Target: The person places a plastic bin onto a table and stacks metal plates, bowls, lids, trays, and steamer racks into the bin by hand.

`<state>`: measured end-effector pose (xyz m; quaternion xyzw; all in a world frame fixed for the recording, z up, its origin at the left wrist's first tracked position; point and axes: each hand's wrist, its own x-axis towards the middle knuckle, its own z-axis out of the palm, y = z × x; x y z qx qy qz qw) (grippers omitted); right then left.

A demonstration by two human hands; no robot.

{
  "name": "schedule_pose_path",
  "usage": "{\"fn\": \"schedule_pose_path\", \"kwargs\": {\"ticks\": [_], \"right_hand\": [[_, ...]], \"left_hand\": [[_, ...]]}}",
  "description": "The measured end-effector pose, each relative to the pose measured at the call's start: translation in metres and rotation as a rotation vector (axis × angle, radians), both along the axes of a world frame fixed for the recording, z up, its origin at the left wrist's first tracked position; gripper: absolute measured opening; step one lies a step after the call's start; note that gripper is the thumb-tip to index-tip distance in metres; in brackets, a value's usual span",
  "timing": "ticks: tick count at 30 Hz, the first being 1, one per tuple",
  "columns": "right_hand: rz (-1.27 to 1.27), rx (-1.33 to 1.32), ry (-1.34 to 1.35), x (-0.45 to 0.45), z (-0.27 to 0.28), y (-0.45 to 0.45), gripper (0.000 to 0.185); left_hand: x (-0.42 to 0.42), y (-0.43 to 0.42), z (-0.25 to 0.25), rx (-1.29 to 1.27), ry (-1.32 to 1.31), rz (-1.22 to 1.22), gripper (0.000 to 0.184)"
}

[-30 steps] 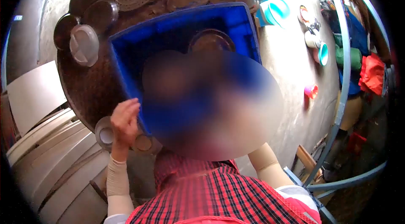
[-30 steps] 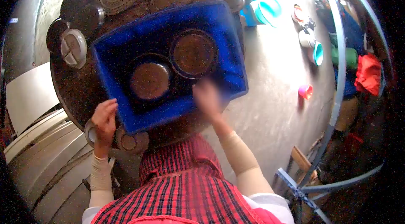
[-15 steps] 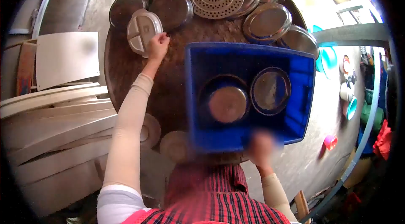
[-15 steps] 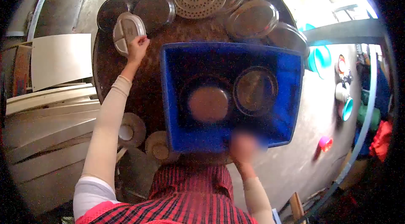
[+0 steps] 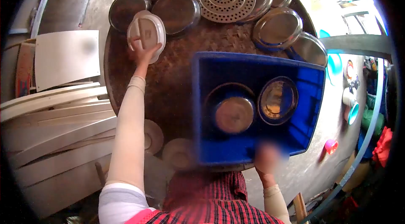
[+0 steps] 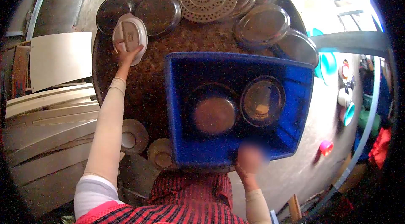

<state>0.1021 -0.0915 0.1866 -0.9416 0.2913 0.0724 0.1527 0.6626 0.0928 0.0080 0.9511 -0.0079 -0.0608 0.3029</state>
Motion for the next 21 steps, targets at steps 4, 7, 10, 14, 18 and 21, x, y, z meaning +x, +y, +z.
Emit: {"fn": "schedule_pose_path", "kwargs": {"ticks": [4,7,10,14,18,21], "right_hand": [[-0.021,0.001,-0.05,0.0,-0.002,0.0,0.016],[-0.021,0.016,-0.013,-0.003,-0.003,0.001,0.02],[0.0,0.033,-0.011,-0.017,-0.011,-0.001,0.026],[0.021,0.042,-0.024,-0.022,-0.015,0.001,0.031],[0.03,-0.071,-0.209,-0.008,-0.007,0.002,0.022],[0.099,-0.076,-0.073,-0.033,-0.018,0.001,0.032]], "left_hand": [[-0.004,0.025,0.025,-0.183,0.125,0.228,0.121],[-0.001,0.046,0.04,-0.459,0.271,0.21,0.077],[-0.041,0.059,0.065,-0.757,0.377,0.151,0.03],[-0.085,0.109,0.06,-0.543,0.498,-0.015,0.035],[-0.088,0.12,0.039,0.317,-0.33,-0.379,0.046],[-0.046,0.055,0.036,0.018,-0.293,-0.238,0.054]]}}
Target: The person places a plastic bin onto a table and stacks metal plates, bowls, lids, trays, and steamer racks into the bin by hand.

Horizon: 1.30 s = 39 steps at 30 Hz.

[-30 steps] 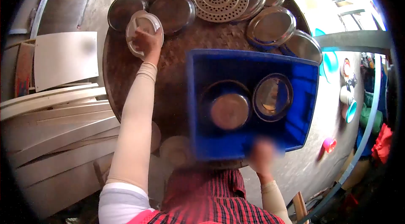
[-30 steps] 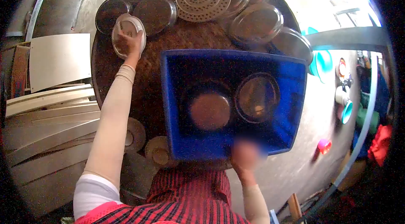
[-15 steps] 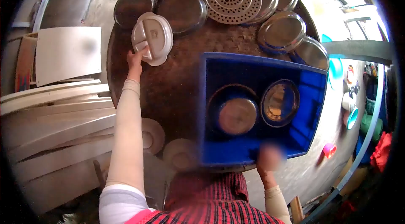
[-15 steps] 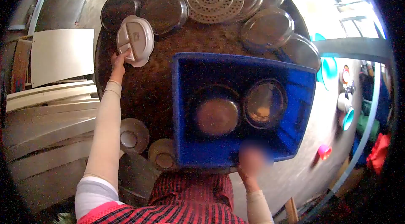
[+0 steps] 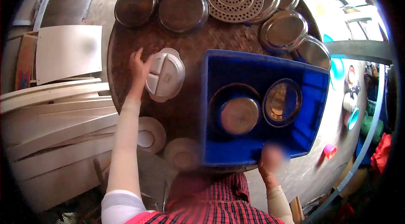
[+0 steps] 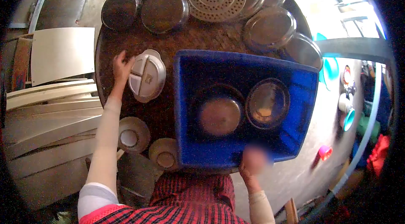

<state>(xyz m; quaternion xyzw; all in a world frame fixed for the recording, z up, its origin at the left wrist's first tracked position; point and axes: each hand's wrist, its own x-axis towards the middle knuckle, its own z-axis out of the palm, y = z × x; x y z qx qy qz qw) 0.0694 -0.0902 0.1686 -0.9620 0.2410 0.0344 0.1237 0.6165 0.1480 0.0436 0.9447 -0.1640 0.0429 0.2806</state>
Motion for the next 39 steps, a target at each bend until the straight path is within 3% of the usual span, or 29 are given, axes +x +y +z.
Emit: {"fn": "schedule_pose_path", "kwargs": {"ticks": [1,2,6,8,10,15,17,19,22,23,24,25,26,27,29,31,33,36,39], "right_hand": [[-0.014,0.027,0.017,0.002,0.002,-0.001,0.032],[-0.031,0.052,0.033,0.007,0.006,-0.001,0.032],[-0.102,0.126,0.111,0.015,0.013,-0.002,0.029],[-0.079,0.1,0.071,0.022,0.019,-0.001,0.026],[-0.061,0.083,0.019,0.025,0.02,-0.002,0.021],[-0.043,-0.053,-0.115,0.03,0.012,-0.005,0.006],[-0.038,-0.03,-0.142,0.031,0.009,-0.007,0.003],[-0.067,-0.022,-0.151,0.027,0.01,-0.004,0.004],[-0.096,-0.013,-0.069,0.025,0.016,-0.003,0.011],[-0.103,-0.003,-0.12,0.026,0.016,-0.003,0.011],[-0.103,0.007,-0.176,0.028,0.014,-0.005,0.01],[-0.098,0.017,-0.237,0.028,0.011,-0.007,0.01],[-0.1,0.011,-0.263,0.027,0.008,-0.007,0.01],[-0.1,0.007,-0.289,0.025,0.005,-0.007,0.01],[-0.092,-0.057,-0.266,0.023,0.002,-0.004,0.011],[-0.1,-0.033,-0.251,0.029,0.012,-0.008,0.011],[-0.133,-0.04,-0.303,0.031,0.009,-0.006,0.009],[-0.063,0.133,-0.288,0.018,-0.001,-0.011,0.016],[-0.111,-0.039,-0.32,0.031,0.005,-0.009,0.017]], "left_hand": [[0.01,-0.032,0.013,-0.271,0.278,0.053,0.055],[0.031,-0.053,-0.005,-0.411,0.394,0.111,0.06],[0.06,-0.129,0.005,-0.686,0.647,0.448,0.065],[0.067,-0.142,0.005,-0.686,0.641,0.518,0.052],[0.072,-0.142,0.013,-0.652,0.785,0.496,0.028],[0.083,-0.141,-0.009,-1.015,1.061,0.436,0.021],[0.07,-0.133,0.001,-1.057,0.951,0.155,0.014],[0.05,-0.13,0.023,-1.111,0.938,0.028,0.009],[0.076,-0.084,0.035,-1.246,0.947,-0.066,0.027],[0.016,-0.109,0.108,-1.064,0.539,-0.044,0.035],[0.003,-0.098,0.134,-1.006,0.584,-0.076,0.039],[-0.003,-0.079,0.137,-1.011,0.517,-0.306,0.042],[-0.042,-0.09,0.174,-0.926,0.414,-0.365,0.044],[-0.074,-0.094,0.202,-0.592,0.303,-0.433,0.04],[-0.137,-0.106,0.212,-0.531,0.43,-0.685,0.013],[-0.186,-0.184,0.229,-0.431,0.092,-1.358,0.011],[-0.231,-0.212,0.212,-0.251,-0.049,-1.535,0.007],[-0.275,-0.233,0.155,-0.208,-0.082,-1.658,0.008],[-0.292,-0.245,0.122,0.006,-0.1,-1.776,0.014]]}}
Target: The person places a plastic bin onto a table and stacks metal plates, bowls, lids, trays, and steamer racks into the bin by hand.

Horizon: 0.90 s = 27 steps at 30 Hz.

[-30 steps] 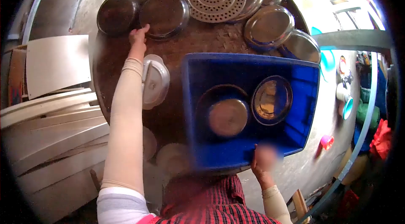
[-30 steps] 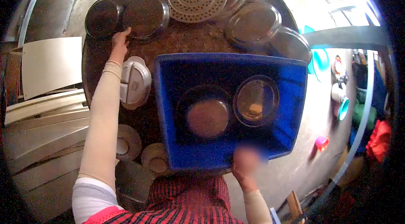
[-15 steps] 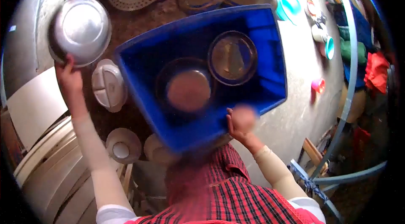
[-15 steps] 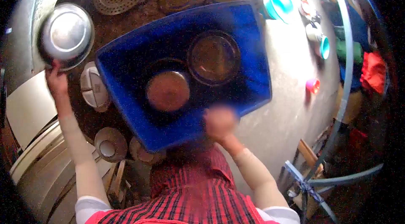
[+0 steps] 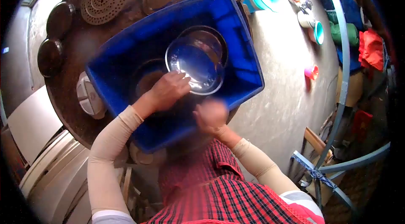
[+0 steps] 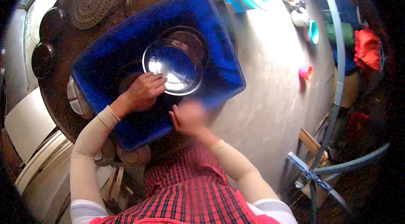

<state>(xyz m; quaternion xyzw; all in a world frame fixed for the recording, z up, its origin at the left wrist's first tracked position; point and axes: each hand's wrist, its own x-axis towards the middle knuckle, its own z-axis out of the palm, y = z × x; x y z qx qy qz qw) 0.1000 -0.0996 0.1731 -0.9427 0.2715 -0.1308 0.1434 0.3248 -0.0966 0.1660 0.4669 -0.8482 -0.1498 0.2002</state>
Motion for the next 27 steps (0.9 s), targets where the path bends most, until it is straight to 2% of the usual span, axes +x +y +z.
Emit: {"fn": "schedule_pose_path", "kwargs": {"ticks": [2,7,11,14,16,19,22,25,27], "right_hand": [[-0.007,-0.008,-0.031,0.003,-0.004,0.0,0.017],[-0.052,0.063,-0.103,0.007,0.009,-0.004,0.019],[-0.073,0.112,-0.011,0.006,0.014,-0.004,0.021],[-0.063,0.113,-0.022,0.008,0.013,-0.003,0.021],[-0.053,0.105,-0.046,0.007,0.009,-0.003,0.022],[-0.011,0.116,-0.048,-0.006,-0.01,0.006,0.022],[-0.003,0.159,-0.019,-0.006,-0.01,0.004,0.02],[0.026,0.096,-0.061,-0.012,-0.008,0.004,0.019],[0.118,0.026,0.019,-0.008,-0.003,0.004,0.008]], "left_hand": [[-0.007,-0.004,-0.016,0.024,-0.087,-0.033,0.019],[-0.016,-0.006,-0.041,-0.054,-0.112,0.006,0.02],[-0.018,-0.005,-0.066,-0.036,-0.117,0.026,0.024],[-0.017,-0.015,-0.072,-0.006,-0.188,0.085,0.027],[-0.013,-0.028,-0.056,0.003,-0.207,0.121,0.029],[0.02,-0.022,0.0,-0.06,0.151,0.29,0.027],[0.091,0.022,0.03,-0.155,0.248,0.729,0.011],[0.179,0.083,0.03,-0.1,0.343,1.245,0.009],[0.248,0.124,0.023,-0.254,0.021,1.305,0.011]]}}
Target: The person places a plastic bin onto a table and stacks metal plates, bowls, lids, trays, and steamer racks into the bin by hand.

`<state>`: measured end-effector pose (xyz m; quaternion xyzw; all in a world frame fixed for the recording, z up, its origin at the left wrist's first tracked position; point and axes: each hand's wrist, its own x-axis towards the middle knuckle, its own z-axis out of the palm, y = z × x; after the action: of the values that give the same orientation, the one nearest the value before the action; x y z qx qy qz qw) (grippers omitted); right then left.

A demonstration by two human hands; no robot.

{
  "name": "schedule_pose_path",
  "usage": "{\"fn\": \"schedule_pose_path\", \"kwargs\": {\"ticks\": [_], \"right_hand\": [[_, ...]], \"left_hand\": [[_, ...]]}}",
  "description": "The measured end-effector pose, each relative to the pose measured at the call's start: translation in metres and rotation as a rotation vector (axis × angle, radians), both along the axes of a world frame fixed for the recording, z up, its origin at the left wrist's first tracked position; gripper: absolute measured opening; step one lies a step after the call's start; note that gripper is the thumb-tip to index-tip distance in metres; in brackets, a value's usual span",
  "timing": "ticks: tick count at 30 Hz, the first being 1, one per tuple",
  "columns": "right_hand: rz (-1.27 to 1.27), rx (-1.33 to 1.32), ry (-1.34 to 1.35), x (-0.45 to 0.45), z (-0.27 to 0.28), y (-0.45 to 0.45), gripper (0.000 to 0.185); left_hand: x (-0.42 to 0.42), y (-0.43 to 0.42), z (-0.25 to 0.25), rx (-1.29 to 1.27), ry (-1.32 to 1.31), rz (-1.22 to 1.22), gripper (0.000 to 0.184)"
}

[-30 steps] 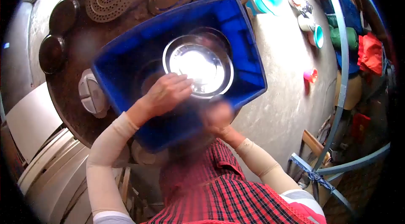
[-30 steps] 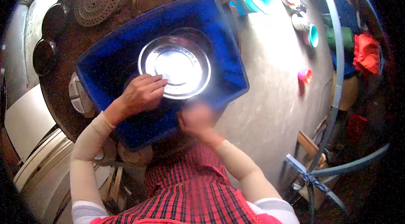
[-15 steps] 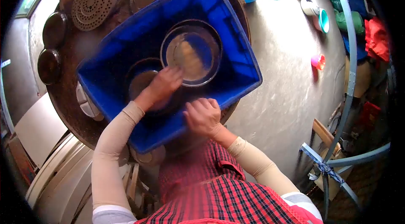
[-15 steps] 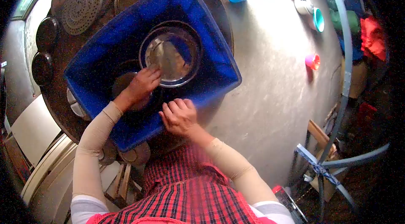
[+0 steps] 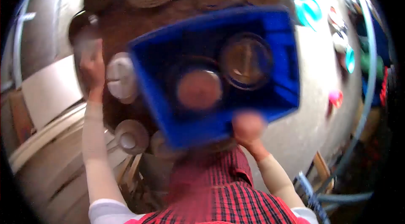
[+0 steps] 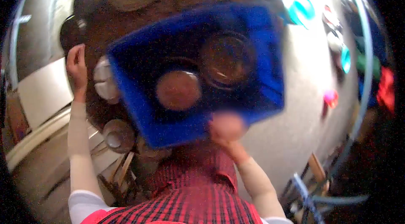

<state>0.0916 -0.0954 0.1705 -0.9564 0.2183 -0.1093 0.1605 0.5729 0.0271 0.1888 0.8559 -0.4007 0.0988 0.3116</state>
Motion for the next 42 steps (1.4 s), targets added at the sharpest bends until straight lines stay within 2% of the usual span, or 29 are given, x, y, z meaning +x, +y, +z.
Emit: {"fn": "schedule_pose_path", "kwargs": {"ticks": [1,2,3,4,5,8,11,14,15,18,19,21,22,24,25,26,27,28,30,32,33,35,36,37,38,40,41,42], "right_hand": [[-0.012,0.032,0.043,-0.003,0.001,0.0,0.012],[-0.031,0.059,0.093,-0.004,0.003,0.002,0.017],[-0.037,0.054,0.147,0.008,0.013,0.003,0.016],[-0.05,0.041,0.211,0.016,0.025,0.002,0.015],[-0.048,0.055,0.187,0.019,0.028,0.002,0.016],[-0.071,0.048,0.256,0.032,0.037,0.001,0.02],[-0.045,0.01,0.234,0.035,0.036,0.0,0.023],[-0.037,-0.008,0.263,0.031,0.029,0.002,0.025],[-0.046,-0.007,0.274,0.029,0.028,0.002,0.025],[-0.058,0.009,0.291,0.032,0.03,0.002,0.025],[-0.059,0.018,0.296,0.034,0.031,0.002,0.025],[-0.078,0.039,0.317,0.03,0.029,0.002,0.024],[-0.087,0.049,0.329,0.027,0.026,0.002,0.024],[-0.083,0.015,0.35,0.022,0.017,0.002,0.023],[-0.094,-0.008,0.368,0.018,0.019,0.001,0.022],[-0.064,0.003,0.36,0.023,0.024,-0.001,0.02],[-0.062,-0.003,0.32,0.019,0.023,-0.001,0.018],[-0.069,0.01,0.476,0.023,0.03,-0.002,0.016],[-0.015,-0.076,0.127,0.002,0.014,-0.008,0.011],[-0.041,-0.04,0.214,0.0,0.015,-0.011,0.009],[-0.044,-0.036,0.214,-0.012,0.005,-0.01,0.009],[-0.062,-0.021,0.24,-0.011,-0.005,-0.004,0.009],[-0.074,-0.009,0.265,-0.016,-0.004,-0.003,0.009],[-0.088,0.006,0.291,-0.017,-0.004,-0.001,0.01],[-0.087,-0.014,0.208,-0.003,0.009,-0.002,0.008],[-0.099,0.018,0.25,-0.019,-0.004,0.005,0.005],[-0.111,-0.084,0.262,-0.006,0.009,0.003,0.008],[-0.115,-0.075,0.207,0.002,-0.008,0.0,0.01]], "left_hand": [[0.039,0.021,-0.015,-0.193,0.147,0.095,0.012],[0.057,0.023,-0.006,-0.369,0.338,0.272,0.015],[0.075,0.028,-0.002,-0.491,0.408,0.324,0.018],[0.103,0.042,-0.009,-0.374,0.362,0.4,0.023],[0.138,0.058,-0.032,-0.36,0.324,0.463,0.019],[0.218,0.093,-0.098,0.12,0.026,0.769,0.035],[0.251,0.109,-0.132,-0.028,0.546,0.937,0.047],[0.242,0.108,-0.144,-0.462,1.076,1.065,0.058],[0.247,0.113,-0.15,-0.485,1.169,1.022,0.059],[0.253,0.125,-0.157,-0.589,1.228,0.78,0.053],[0.238,0.106,-0.134,-0.603,1.202,0.872,0.051],[0.253,0.122,-0.152,-0.374,1.047,0.519,0.054],[0.249,0.124,-0.156,-0.221,0.911,0.469,0.049],[0.224,0.125,-0.143,0.213,0.374,0.334,0.043],[0.212,0.117,-0.125,0.211,0.27,0.298,0.042],[0.194,0.107,-0.112,0.075,0.271,0.284,0.034],[0.171,0.092,-0.09,-0.172,0.387,0.262,0.027],[0.146,0.075,-0.065,-0.419,0.526,0.233,0.021],[0.094,0.045,-0.014,-0.748,0.693,0.16,0.017],[0.014,0.027,0.034,-0.349,0.217,0.132,0.016],[-0.013,0.04,0.03,-0.603,0.649,-0.163,0.017],[-0.037,0.012,0.05,-0.493,0.616,-0.706,0.013],[-0.067,-0.03,0.085,-0.138,0.136,-0.874,0.013],[-0.091,-0.045,0.089,-0.106,0.049,-0.976,0.01],[-0.114,-0.056,0.088,-0.071,-0.041,-1.078,0.007],[-0.16,-0.075,0.079,-0.056,-0.094,-1.209,0.007],[-0.179,-0.082,0.069,0.0,-0.098,-1.265,0.009],[-0.186,-0.095,0.038,0.047,-0.1,-1.322,0.011]]}}
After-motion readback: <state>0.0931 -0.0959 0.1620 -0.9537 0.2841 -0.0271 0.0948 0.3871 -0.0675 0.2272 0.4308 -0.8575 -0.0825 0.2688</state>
